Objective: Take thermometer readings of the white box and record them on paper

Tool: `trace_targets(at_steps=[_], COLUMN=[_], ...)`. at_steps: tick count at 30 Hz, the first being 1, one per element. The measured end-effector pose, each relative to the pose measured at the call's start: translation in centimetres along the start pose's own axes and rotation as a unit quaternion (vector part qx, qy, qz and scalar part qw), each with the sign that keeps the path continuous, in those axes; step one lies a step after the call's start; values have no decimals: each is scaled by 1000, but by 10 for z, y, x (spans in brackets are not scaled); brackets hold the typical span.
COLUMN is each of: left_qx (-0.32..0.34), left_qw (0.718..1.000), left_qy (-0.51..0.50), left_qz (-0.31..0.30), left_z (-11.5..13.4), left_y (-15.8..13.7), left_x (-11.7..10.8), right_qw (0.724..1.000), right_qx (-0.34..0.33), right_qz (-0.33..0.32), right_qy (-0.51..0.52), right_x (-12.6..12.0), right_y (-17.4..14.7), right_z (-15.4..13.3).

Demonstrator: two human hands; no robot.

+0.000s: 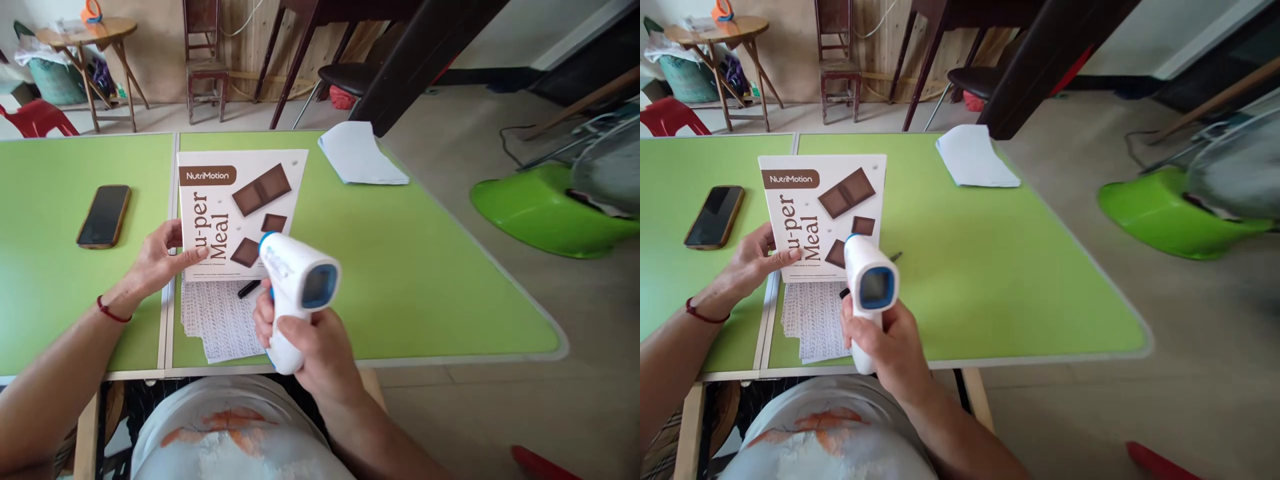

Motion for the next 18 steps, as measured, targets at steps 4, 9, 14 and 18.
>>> trace_targets(at_steps=[4, 9, 14, 18], left_qx=[2, 5, -14, -18], left_qw=[1000, 998, 996, 996], left_qy=[16, 46, 72, 74], left_qz=[-26, -47, -48, -52], left_z=[3, 5, 1, 4], left_y=[0, -2, -2, -2], left_x=[-1, -2, -3, -3], right_qw=[999, 998, 998, 997], right_qx=[32, 57, 53, 55], right_qz=[-8, 10, 36, 46], right_qy=[-5, 14, 10, -1], right_x=[4, 7, 9, 8], right_y=[-3, -2, 1, 2], right_z=[21, 31, 35, 36])
Point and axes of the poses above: each hand's wrist, its own y-axis towards the middle knuckle, its own x-axis out of the palm, z = x × y, the point moved 2 cm from there along y, towards the middle knuckle, and after that the axes turned 15 degrees about -z, right-handed, at the moved point
